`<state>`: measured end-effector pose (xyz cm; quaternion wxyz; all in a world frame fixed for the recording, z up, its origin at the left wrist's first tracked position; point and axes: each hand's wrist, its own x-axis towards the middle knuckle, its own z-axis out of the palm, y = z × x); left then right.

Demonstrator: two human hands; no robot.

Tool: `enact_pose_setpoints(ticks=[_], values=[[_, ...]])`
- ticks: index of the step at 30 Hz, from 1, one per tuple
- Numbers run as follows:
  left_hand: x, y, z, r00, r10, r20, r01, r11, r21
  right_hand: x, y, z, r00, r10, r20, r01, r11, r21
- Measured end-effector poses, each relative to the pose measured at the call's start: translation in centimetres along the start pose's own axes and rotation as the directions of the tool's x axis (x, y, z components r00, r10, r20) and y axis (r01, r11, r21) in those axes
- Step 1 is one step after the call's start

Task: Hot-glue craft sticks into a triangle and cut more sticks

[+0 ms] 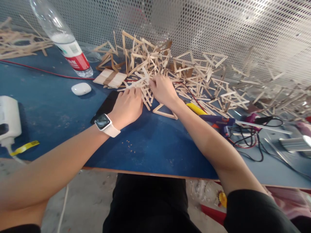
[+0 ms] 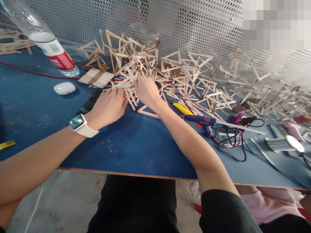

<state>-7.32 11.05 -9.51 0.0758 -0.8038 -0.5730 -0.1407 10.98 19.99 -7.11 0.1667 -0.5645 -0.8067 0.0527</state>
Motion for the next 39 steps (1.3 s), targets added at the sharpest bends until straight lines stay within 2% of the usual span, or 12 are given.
enact_pose_setpoints(ticks=[8,11,13,15,17,21,22,27,31,33,35,39], values=[[0.0,0.2,-0.2,0.999,-0.038,-0.01,0.035,0.982,-0.186,0.5,0.7,0.1,0.982,-0.018,-0.189,0.038,0.994,0.1],[0.6,-0.1,0.2,0.997,-0.066,-0.05,0.044,0.936,-0.348,0.8,1.1,-0.3,0.971,-0.06,-0.233,0.128,0.95,0.286],[1.1,-0.3,0.5,0.994,-0.081,-0.075,0.035,0.876,-0.481,0.2,1.4,-0.9,0.963,-0.106,-0.25,0.212,0.869,0.447],[1.5,-0.4,0.7,0.99,-0.095,-0.101,0.017,0.807,-0.591,-1.4,1.7,-1.9,0.958,-0.139,-0.251,0.258,0.799,0.544],[1.7,-0.3,0.6,0.984,-0.113,-0.14,-0.021,0.698,-0.715,-4.0,2.1,-3.1,0.964,-0.147,-0.222,0.252,0.774,0.581],[1.3,0.6,-0.7,0.974,-0.127,-0.187,-0.144,0.287,-0.947,-10.0,3.4,-5.3,0.982,-0.157,-0.108,0.19,0.768,0.612],[1.1,0.9,-1.0,0.978,-0.095,-0.184,-0.157,0.241,-0.958,-11.3,3.9,-5.7,0.984,-0.158,-0.085,0.176,0.767,0.617],[-0.1,2.4,-1.8,0.99,0.08,-0.113,-0.131,0.283,-0.95,-15.2,5.9,-5.9,0.99,-0.141,-0.02,0.123,0.771,0.625],[-0.4,2.7,-1.5,0.989,0.128,-0.069,-0.108,0.324,-0.94,-16.3,6.9,-5.1,0.994,-0.107,-0.032,0.103,0.769,0.63],[-0.2,2.4,-1.2,0.992,0.113,-0.064,-0.103,0.378,-0.92,-16.7,7.0,-4.9,0.996,-0.074,-0.055,0.092,0.774,0.626],[0.3,1.6,-0.9,0.995,0.044,-0.094,-0.104,0.469,-0.877,-17.0,7.1,-4.7,0.996,-0.03,-0.09,0.079,0.783,0.618],[1.8,-1.2,-0.2,0.955,-0.165,-0.245,-0.088,0.634,-0.768,-17.5,6.8,-4.5,0.982,0.01,-0.187,0.103,0.806,0.583]])
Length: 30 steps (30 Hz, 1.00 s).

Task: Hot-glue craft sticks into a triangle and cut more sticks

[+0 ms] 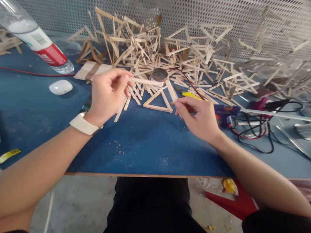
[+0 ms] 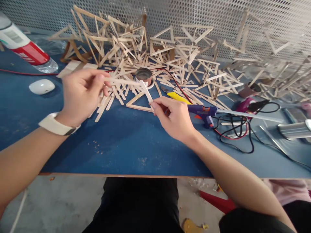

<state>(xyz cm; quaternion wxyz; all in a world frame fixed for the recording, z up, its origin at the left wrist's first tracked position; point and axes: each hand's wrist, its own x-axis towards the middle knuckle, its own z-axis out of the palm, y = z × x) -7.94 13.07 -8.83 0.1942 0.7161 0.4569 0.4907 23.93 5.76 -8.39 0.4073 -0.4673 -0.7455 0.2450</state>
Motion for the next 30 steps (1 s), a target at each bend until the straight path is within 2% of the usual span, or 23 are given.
enact_pose_setpoints(ticks=[2,4,7,12,16,21,30], values=[[1.1,-1.3,-1.0,0.997,0.0,-0.079,0.007,0.996,0.089,-0.1,-0.1,0.2,0.999,-0.038,0.004,0.038,0.999,-0.008],[2.1,-2.5,-1.9,0.995,-0.005,-0.105,0.026,0.98,0.197,-0.2,-0.3,0.5,0.998,-0.065,0.026,0.065,0.998,-0.008],[2.9,-3.9,-2.6,0.998,-0.03,-0.047,0.045,0.935,0.353,-0.4,-0.5,1.0,0.995,-0.084,0.05,0.084,0.996,-0.008],[2.6,-5.3,-2.9,0.994,-0.092,0.058,0.049,0.855,0.516,-0.7,-0.4,1.6,0.992,-0.093,0.085,0.094,0.996,-0.006],[2.6,-6.1,-3.4,0.99,-0.128,0.063,0.071,0.824,0.562,-0.7,-0.3,1.6,0.991,-0.081,0.106,0.082,0.997,-0.009],[3.0,-6.9,-4.1,0.99,-0.111,0.092,0.044,0.838,0.544,-0.7,-0.2,1.6,0.991,-0.067,0.114,0.068,0.998,-0.011],[3.2,-8.2,-4.4,0.988,-0.066,0.14,-0.018,0.848,0.53,-0.8,0.0,1.9,0.99,-0.072,0.125,0.071,0.997,0.012]])
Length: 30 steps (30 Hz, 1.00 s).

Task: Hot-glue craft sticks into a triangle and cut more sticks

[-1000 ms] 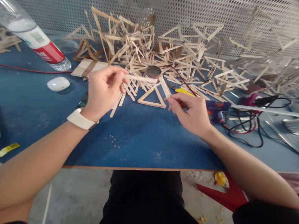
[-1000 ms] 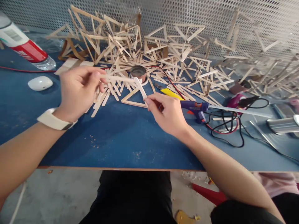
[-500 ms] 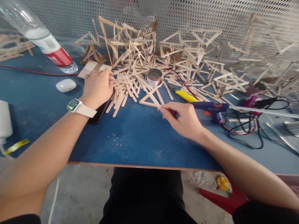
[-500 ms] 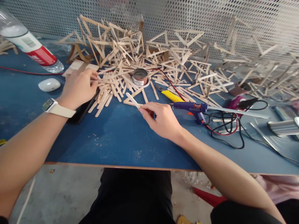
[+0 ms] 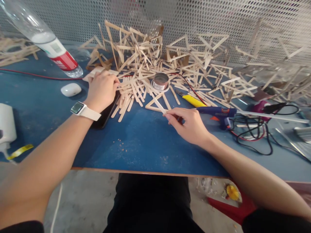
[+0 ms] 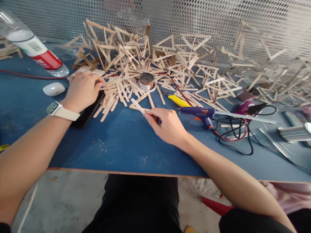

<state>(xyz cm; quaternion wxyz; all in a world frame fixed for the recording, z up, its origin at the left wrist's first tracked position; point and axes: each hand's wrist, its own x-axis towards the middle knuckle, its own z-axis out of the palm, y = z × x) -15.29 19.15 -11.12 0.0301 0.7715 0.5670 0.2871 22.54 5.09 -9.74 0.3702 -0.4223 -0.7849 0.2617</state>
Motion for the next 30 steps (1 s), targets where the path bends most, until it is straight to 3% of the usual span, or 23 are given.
enact_pose_setpoints(ticks=[7,14,17,20,24,27,30], values=[[0.7,-0.6,-0.3,1.0,0.019,-0.02,-0.02,0.999,-0.026,0.0,0.0,0.0,0.999,0.038,-0.015,-0.038,0.999,0.035],[1.0,0.9,-0.9,0.992,-0.027,-0.12,-0.006,0.964,-0.267,-0.3,0.2,0.3,0.991,0.127,-0.052,-0.117,0.979,0.165],[0.6,3.4,-0.7,0.995,-0.052,-0.086,0.005,0.883,-0.469,-0.1,0.0,0.4,0.984,0.165,-0.06,-0.142,0.949,0.28],[-1.1,7.6,-0.3,0.997,0.021,0.077,0.034,0.759,-0.65,0.2,-0.4,0.5,0.979,0.194,-0.058,-0.157,0.907,0.391],[-4.4,13.0,0.0,0.95,0.145,0.278,0.122,0.644,-0.755,0.4,-0.6,0.6,0.974,0.226,-0.021,-0.188,0.857,0.48],[-6.0,14.9,0.1,0.911,0.205,0.357,0.173,0.596,-0.784,0.5,-0.6,0.7,0.969,0.245,0.016,-0.217,0.825,0.522],[-6.6,15.2,0.4,0.89,0.228,0.395,0.205,0.574,-0.793,0.4,-0.6,0.8,0.967,0.25,0.054,-0.237,0.797,0.555]])
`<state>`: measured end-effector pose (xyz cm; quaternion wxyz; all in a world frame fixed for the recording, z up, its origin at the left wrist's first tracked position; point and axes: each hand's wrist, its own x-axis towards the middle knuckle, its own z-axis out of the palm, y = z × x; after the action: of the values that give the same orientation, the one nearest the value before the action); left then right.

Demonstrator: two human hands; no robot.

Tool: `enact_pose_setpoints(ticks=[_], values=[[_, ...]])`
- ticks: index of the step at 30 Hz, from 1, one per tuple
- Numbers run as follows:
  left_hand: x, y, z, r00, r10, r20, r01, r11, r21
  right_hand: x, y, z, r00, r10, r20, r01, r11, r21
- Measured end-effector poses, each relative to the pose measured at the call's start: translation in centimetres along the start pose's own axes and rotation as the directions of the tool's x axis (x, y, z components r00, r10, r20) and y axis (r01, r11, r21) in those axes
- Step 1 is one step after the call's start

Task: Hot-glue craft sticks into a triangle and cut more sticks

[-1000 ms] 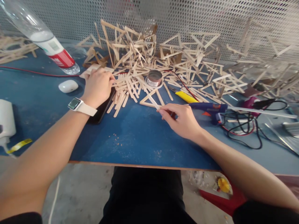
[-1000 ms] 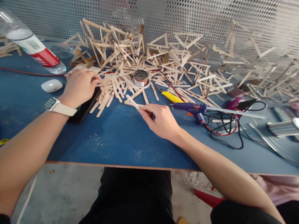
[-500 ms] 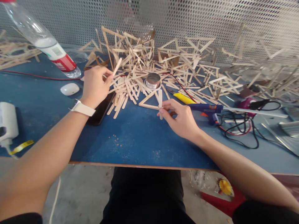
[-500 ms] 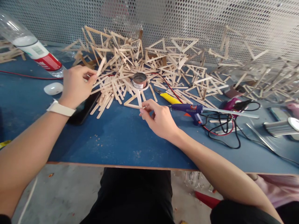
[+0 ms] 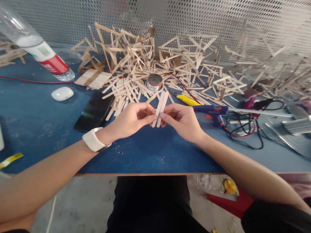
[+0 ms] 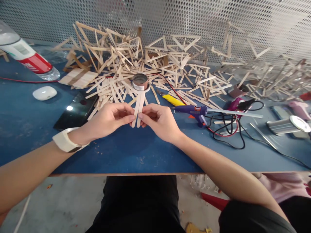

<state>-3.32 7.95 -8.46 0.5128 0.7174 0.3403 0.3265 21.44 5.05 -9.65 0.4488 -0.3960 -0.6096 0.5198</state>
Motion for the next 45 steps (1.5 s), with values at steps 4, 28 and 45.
enact_pose_setpoints(ticks=[4,28,45], values=[[-0.2,-0.3,0.1,1.0,-0.01,0.029,0.011,1.0,-0.029,-0.1,0.1,0.1,0.999,0.027,0.031,-0.028,0.999,0.038],[-0.5,0.4,0.2,0.99,0.061,0.129,-0.084,0.98,0.179,0.3,-2.8,-1.5,0.988,0.041,0.148,0.011,0.943,-0.332],[-0.5,-1.4,-1.6,0.894,0.343,0.288,-0.428,0.466,0.774,9.0,-3.8,-7.8,0.996,0.068,-0.056,-0.059,0.046,-0.997]])
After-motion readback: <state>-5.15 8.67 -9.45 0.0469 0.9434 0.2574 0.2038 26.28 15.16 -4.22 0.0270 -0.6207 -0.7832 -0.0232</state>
